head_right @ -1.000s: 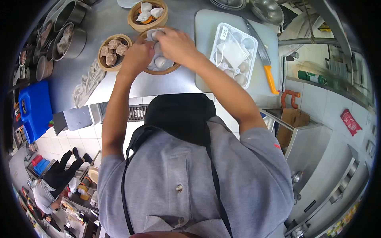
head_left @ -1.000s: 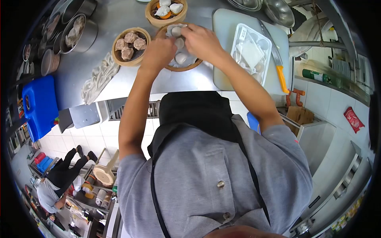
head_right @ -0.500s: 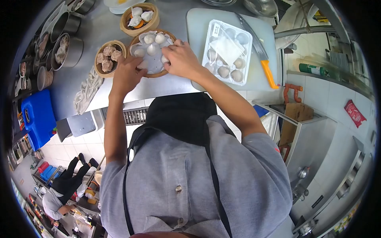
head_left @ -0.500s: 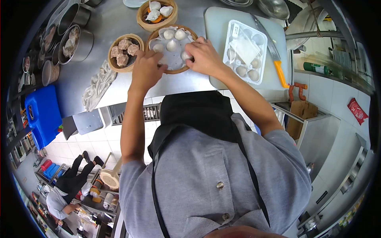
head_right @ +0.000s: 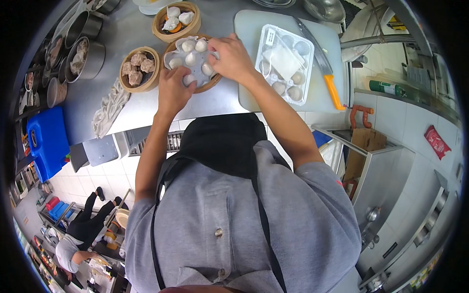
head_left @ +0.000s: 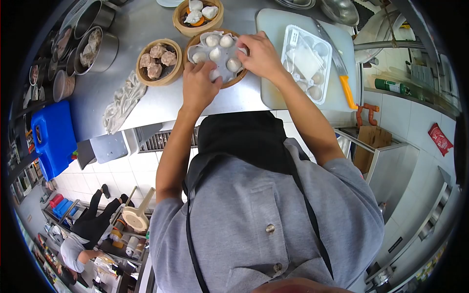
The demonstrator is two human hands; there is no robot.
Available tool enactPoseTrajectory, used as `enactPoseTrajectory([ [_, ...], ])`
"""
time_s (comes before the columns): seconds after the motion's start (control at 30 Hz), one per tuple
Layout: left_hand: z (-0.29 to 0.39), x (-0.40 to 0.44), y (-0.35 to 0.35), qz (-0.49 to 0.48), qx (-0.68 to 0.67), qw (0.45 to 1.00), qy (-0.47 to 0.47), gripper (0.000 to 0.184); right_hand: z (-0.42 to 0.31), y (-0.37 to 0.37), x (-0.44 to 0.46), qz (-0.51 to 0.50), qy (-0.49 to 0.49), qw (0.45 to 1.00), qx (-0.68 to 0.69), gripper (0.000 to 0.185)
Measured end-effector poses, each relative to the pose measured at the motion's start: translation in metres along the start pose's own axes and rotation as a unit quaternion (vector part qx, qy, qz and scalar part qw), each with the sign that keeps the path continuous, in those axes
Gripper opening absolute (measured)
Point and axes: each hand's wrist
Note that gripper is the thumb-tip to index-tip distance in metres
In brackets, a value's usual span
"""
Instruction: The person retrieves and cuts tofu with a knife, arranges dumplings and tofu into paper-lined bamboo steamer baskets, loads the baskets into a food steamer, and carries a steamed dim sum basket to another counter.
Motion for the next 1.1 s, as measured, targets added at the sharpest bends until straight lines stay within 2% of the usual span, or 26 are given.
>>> enactPoseTrajectory([
  [0.03, 0.000, 0.000, 0.003, -0.021, -0.004, 1.000, -0.001, 0.024, -0.002, -0.005, 0.000, 0.000, -0.001, 1.000, 0.000, 0.016],
  [0.1, -0.005, 0.001, 0.008, -0.042, -0.007, 0.999, -0.007, 0.025, -0.011, -0.021, 0.005, 0.025, 0.082, 0.996, 0.006, 0.021],
  [0.13, -0.009, 0.000, 0.012, -0.017, -0.019, 1.000, 0.001, 0.026, -0.012, -0.029, 0.007, 0.027, 0.080, 0.996, 0.006, 0.021],
  [0.2, -0.016, 0.006, 0.019, 0.008, -0.031, 0.999, 0.002, 0.026, -0.016, -0.038, 0.013, -0.020, 0.147, 0.986, -0.080, 0.025],
  [0.27, -0.020, 0.016, 0.028, 0.042, 0.099, 0.993, -0.043, 0.027, -0.018, -0.037, 0.010, -0.037, 0.132, 0.987, -0.082, 0.025],
  [0.3, -0.027, 0.018, 0.028, 0.045, 0.099, 0.993, -0.042, 0.027, -0.020, -0.034, 0.012, -0.053, 0.122, 0.987, -0.084, 0.026],
  [0.37, -0.040, 0.020, 0.029, -0.053, 0.117, 0.990, -0.064, 0.031, -0.018, -0.032, 0.017, -0.019, 0.097, 0.992, -0.082, 0.027],
  [0.43, -0.043, 0.027, 0.033, -0.055, 0.109, 0.990, -0.069, 0.032, -0.017, -0.027, 0.025, 0.018, 0.068, 0.994, -0.080, 0.028],
  [0.5, -0.043, 0.040, 0.032, -0.061, 0.097, 0.990, -0.077, 0.034, -0.014, -0.022, 0.031, 0.006, 0.097, 0.973, -0.210, 0.029],
  [0.57, -0.044, 0.059, 0.020, -0.019, 0.070, 0.987, -0.141, 0.033, -0.006, -0.023, 0.035, 0.002, 0.105, 0.967, -0.231, 0.030],
  [0.6, -0.047, 0.065, 0.014, -0.018, 0.069, 0.987, -0.141, 0.033, -0.005, -0.024, 0.037, -0.002, 0.119, 0.961, -0.250, 0.031],
  [0.67, -0.053, 0.074, 0.005, -0.079, 0.117, 0.979, -0.147, 0.032, -0.003, -0.023, 0.036, 0.006, 0.135, 0.956, -0.261, 0.030],
  [0.7, -0.052, 0.075, 0.006, -0.079, 0.118, 0.979, -0.149, 0.032, -0.008, -0.020, 0.034, 0.014, 0.149, 0.951, -0.270, 0.028],
  [0.73, -0.051, 0.076, 0.007, -0.093, 0.121, 0.978, -0.144, 0.031, -0.011, -0.015, 0.033, 0.016, 0.146, 0.952, -0.268, 0.028],
  [0.8, -0.050, 0.074, 0.015, -0.110, 0.123, 0.976, -0.144, 0.030, -0.015, -0.005, 0.030, -0.080, 0.090, 0.957, -0.263, 0.031],
  [0.83, -0.047, 0.070, 0.025, -0.063, 0.078, 0.987, -0.126, 0.028, -0.013, -0.003, 0.027, -0.079, 0.087, 0.958, -0.262, 0.031],
  [0.87, -0.051, 0.070, 0.033, -0.012, 0.034, 0.994, -0.107, 0.026, -0.010, -0.002, 0.028, -0.027, 0.058, 0.981, -0.183, 0.030],
  [0.9, -0.068, 0.064, 0.041, 0.029, 0.048, 0.995, -0.079, 0.023, -0.008, 0.000, 0.029, 0.023, 0.029, 0.994, -0.100, 0.029],
  [0.93, -0.094, 0.054, 0.053, 0.068, 0.063, 0.994, -0.051, 0.021, -0.007, 0.002, 0.032, 0.023, 0.030, 0.995, -0.097, 0.029],
  [1.0, -0.140, 0.036, 0.082, 0.077, 0.080, 0.994, -0.001, 0.025, -0.003, 0.007, 0.040, -0.015, -0.073, 0.988, -0.135, 0.028],
  [1.03, -0.159, 0.034, 0.094, 0.076, 0.079, 0.994, -0.002, 0.025, 0.005, 0.008, 0.044, -0.015, -0.074, 0.988, -0.135, 0.028],
  [1.1, -0.186, 0.041, 0.116, -0.044, 0.047, 0.997, 0.045, 0.031, 0.012, 0.008, 0.057, -0.212, -0.108, 0.953, -0.189, 0.027],
])
Point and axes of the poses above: each hand's wrist, its own x-axis towards the middle knuckle, its own y-axis out of the back of the hand, z = x × y, and after that the axes turned 12 degrees about -y, right-handed
